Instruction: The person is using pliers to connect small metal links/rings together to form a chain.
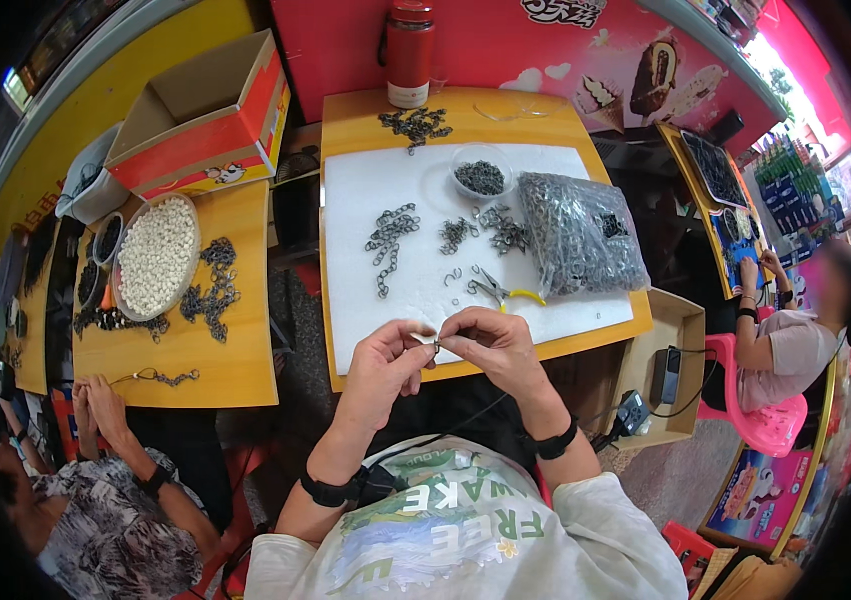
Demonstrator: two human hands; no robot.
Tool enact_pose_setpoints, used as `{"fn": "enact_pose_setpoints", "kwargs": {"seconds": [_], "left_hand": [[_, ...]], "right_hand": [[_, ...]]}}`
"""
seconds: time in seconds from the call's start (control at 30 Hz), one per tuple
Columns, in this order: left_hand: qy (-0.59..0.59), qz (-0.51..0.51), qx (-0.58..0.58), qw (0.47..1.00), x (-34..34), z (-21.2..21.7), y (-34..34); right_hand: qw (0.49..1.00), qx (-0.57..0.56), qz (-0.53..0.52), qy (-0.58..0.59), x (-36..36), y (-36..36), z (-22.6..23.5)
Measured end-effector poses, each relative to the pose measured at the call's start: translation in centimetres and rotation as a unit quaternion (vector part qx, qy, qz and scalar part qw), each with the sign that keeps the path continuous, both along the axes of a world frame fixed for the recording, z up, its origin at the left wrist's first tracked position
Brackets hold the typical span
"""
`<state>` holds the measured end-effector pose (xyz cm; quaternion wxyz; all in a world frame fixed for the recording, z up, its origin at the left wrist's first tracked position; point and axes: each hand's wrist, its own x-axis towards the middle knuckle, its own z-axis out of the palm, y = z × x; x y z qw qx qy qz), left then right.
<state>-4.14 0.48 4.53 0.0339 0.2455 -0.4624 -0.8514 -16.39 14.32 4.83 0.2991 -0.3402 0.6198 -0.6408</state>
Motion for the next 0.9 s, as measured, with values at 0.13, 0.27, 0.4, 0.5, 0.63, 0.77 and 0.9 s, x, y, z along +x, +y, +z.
{"fn": "enact_pose_setpoints", "kwargs": {"seconds": [0.13,0.27,0.4,0.5,0.63,0.77,0.9], "left_hand": [[0.018,0.076,-0.086,0.993,-0.3,0.1,0.7],[0.063,0.127,-0.232,0.963,-0.6,-0.2,1.2],[0.065,0.129,-0.281,0.949,-0.5,-0.7,1.0],[0.058,0.124,-0.285,0.949,-0.4,-1.9,0.6],[0.033,0.115,-0.219,0.968,-0.5,-1.9,0.4],[-0.014,0.103,-0.221,0.97,-0.7,-2.3,0.5],[0.018,0.127,-0.261,0.957,-0.6,-2.3,0.4]], "right_hand": [[0.982,-0.06,-0.075,-0.162,1.4,-0.5,-1.6],[0.97,-0.079,-0.127,-0.191,2.4,-1.2,-2.2],[0.987,-0.017,-0.144,-0.075,2.6,-1.5,-2.3],[0.987,0.038,-0.14,0.075,2.4,-1.4,-1.0],[0.979,0.045,-0.133,0.15,2.2,-1.6,-0.9],[0.987,0.029,-0.124,0.098,1.9,-1.6,-1.5],[0.985,0.08,-0.077,0.133,-1.1,-1.2,-1.7]]}}
